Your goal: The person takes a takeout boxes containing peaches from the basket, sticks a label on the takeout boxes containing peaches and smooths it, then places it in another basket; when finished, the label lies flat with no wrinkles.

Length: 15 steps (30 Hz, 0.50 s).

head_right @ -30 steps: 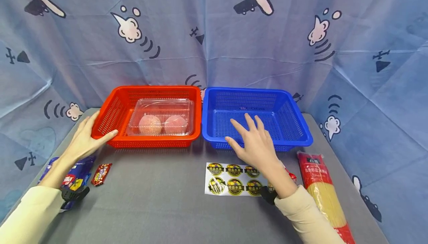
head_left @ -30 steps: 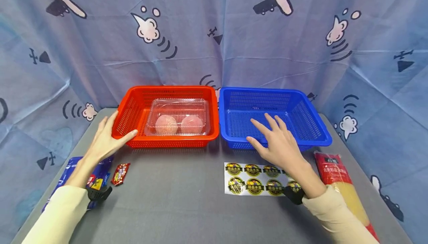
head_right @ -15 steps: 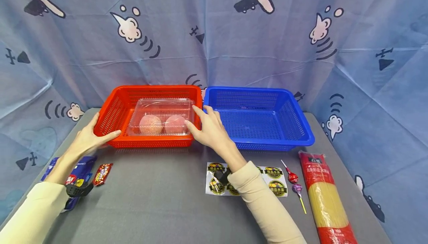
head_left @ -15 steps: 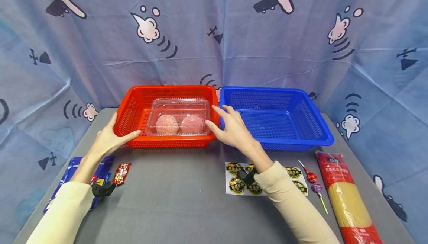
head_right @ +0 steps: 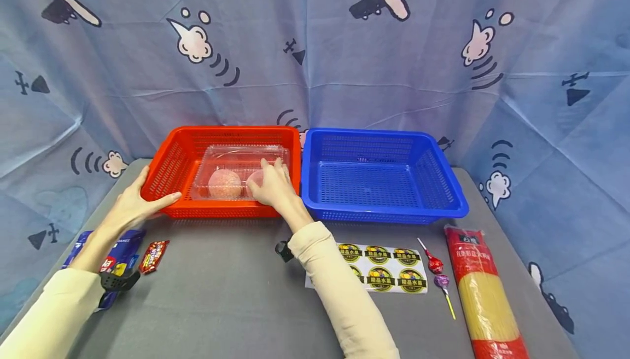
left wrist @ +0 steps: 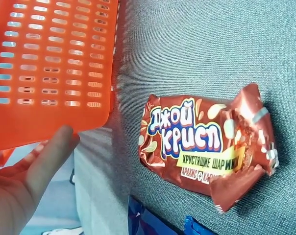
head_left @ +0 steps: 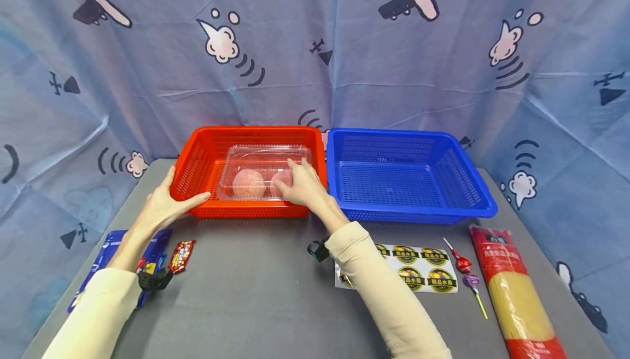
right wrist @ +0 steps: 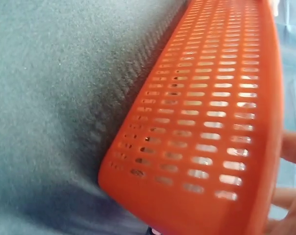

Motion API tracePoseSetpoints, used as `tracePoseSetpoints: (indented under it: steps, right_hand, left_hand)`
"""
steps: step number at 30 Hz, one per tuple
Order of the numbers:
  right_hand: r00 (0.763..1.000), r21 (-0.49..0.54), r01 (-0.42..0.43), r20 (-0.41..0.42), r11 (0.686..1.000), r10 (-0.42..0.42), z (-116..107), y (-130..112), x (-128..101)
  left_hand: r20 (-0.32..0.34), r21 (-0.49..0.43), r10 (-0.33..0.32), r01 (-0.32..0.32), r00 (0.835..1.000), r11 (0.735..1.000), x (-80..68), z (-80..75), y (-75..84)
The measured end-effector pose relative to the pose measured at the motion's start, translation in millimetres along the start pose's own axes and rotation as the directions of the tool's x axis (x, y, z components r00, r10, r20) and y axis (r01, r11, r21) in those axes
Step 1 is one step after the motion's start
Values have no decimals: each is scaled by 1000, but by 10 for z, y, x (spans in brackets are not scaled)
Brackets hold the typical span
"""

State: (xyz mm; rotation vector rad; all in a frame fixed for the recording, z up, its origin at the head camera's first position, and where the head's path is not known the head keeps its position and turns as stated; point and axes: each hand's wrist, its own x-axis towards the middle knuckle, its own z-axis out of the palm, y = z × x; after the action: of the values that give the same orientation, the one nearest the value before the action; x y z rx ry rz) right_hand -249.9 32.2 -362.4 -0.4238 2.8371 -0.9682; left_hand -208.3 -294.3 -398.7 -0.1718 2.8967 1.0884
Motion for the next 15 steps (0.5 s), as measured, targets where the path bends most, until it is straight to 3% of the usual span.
tracePoseSetpoints:
  steps: [5, 12, 15]
  right_hand:
    - [997, -11, -75, -3, 997, 75, 77, -5, 28]
    - [999, 95, 3, -37, 995, 1, 122, 23, 52]
    - [999, 123, -32, -30, 992, 36, 112, 38, 68]
  left_hand:
    - [6, -12, -9, 9, 1000, 1000, -8, 8, 3]
    - [4, -2, -8, 8, 1000, 1000, 13, -8, -5]
    - [9, 5, -5, 5, 1000, 1000, 28, 6, -6]
